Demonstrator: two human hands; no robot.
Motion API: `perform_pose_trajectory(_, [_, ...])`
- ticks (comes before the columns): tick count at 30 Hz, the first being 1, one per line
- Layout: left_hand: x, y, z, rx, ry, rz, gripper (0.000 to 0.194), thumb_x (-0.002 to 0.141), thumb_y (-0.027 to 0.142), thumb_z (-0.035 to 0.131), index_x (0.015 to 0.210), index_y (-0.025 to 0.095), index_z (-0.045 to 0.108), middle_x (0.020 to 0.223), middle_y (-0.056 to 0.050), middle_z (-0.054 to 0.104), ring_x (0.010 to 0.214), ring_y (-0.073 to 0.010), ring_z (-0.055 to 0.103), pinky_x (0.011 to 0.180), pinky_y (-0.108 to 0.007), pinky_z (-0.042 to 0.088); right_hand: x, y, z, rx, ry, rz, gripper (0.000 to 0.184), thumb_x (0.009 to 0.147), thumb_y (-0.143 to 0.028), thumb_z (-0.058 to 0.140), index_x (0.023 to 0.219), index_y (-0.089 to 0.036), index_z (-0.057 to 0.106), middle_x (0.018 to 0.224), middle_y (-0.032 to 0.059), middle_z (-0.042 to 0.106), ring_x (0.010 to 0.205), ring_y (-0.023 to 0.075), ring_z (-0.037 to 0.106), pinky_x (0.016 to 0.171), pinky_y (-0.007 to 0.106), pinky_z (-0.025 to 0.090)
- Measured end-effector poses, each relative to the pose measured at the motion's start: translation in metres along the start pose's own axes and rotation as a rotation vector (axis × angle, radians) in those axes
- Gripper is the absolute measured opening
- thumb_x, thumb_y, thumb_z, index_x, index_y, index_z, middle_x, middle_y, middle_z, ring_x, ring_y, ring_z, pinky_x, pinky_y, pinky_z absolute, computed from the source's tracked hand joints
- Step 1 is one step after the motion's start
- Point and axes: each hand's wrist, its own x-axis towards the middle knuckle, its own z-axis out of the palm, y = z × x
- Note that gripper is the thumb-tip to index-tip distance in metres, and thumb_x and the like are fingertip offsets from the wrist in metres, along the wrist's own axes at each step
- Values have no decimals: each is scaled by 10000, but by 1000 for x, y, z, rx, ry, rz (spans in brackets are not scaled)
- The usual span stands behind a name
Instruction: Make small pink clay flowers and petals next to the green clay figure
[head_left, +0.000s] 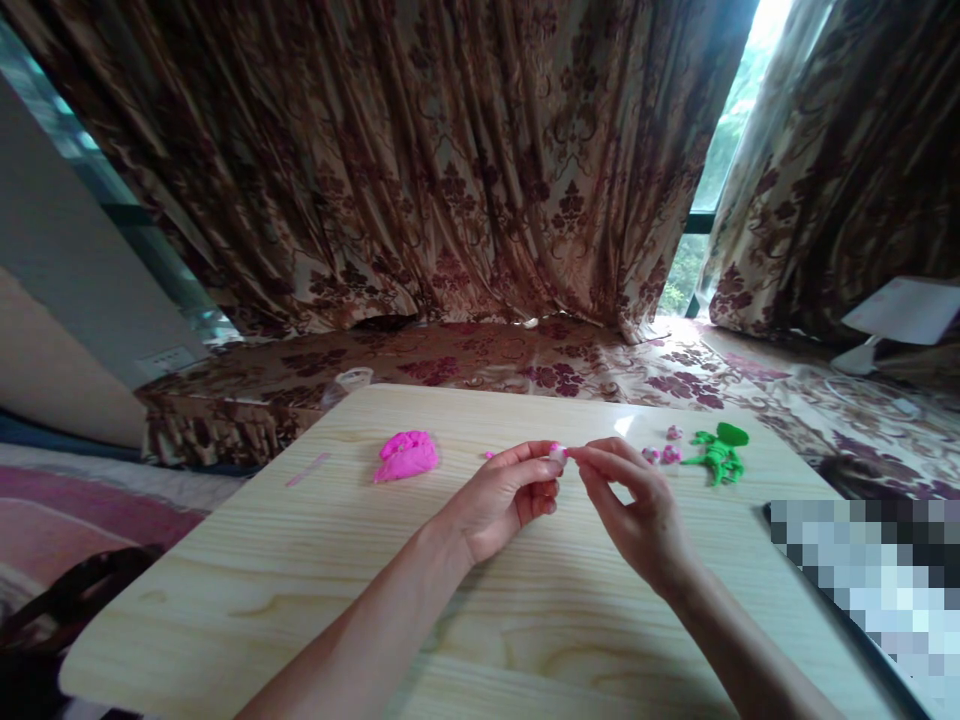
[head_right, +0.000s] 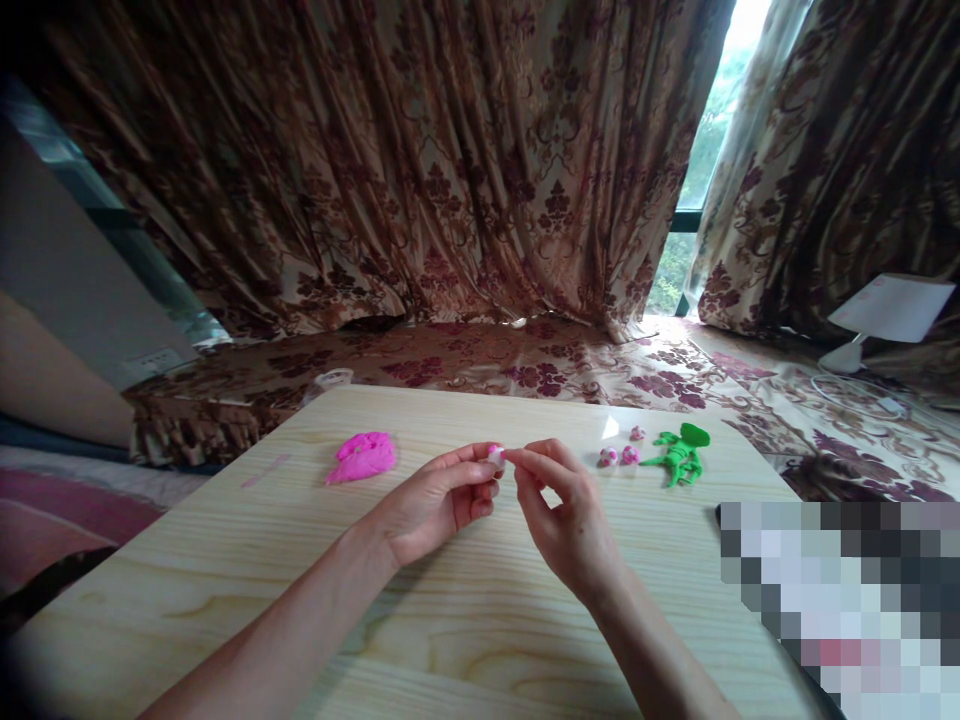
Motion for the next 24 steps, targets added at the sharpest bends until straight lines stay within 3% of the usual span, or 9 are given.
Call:
perform_pose_trajectory(4, [5, -1, -4, -128, 59, -20, 197, 751, 179, 613, 940, 129, 585, 878, -75, 648, 767, -132, 632, 706, -243, 509, -2, 1, 1, -25, 67, 15, 232, 839, -183, 481, 1035, -229, 597, 854, 39, 568, 717, 141, 548, 635, 273, 460])
perform_pose_trajectory(9, [9, -3, -5, -273, 61, -5, 135, 787, 150, 550, 915, 109, 559, 972, -122, 649, 849, -163, 638, 783, -278, 508, -8, 4, 12, -141, -70, -27, 192, 848, -198, 477, 962, -224, 629, 819, 40, 570, 704, 140, 536, 641, 270, 449])
perform_pose_trajectory(12, [9, -6, -2, -305, 41, -8, 125, 795, 156, 535, 912, 115, 555, 953, -114, 654, 853, -162, 638, 792, -274, 501, -8, 8, 15, -264, -49, -2, 197, 849, -212, 483, 1003, -215, 607, 828, 42, 569, 683, 137, 523, 629, 269, 443])
perform_pose_trajectory(19, [7, -10, 3, -257, -3, -46, 166, 797, 197, 548, 936, 111, 578, 952, -120, 655, 861, -174, 632, 860, -330, 473, -6, 16, 10, -391, -1, 2, 160, 852, -245, 482, 937, -199, 609, 822, 48, 569, 661, 134, 518, 610, 257, 441])
perform_pose_trajectory(24, [4, -9, 5, -115, 26, 18, 190, 752, 163, 606, 939, 133, 592, 992, -102, 639, 914, -178, 619, 823, -305, 493, -3, 16, 7, -231, 73, 58, 138, 843, -259, 494, 866, -197, 614, 779, 30, 561, 625, 119, 517, 571, 240, 440])
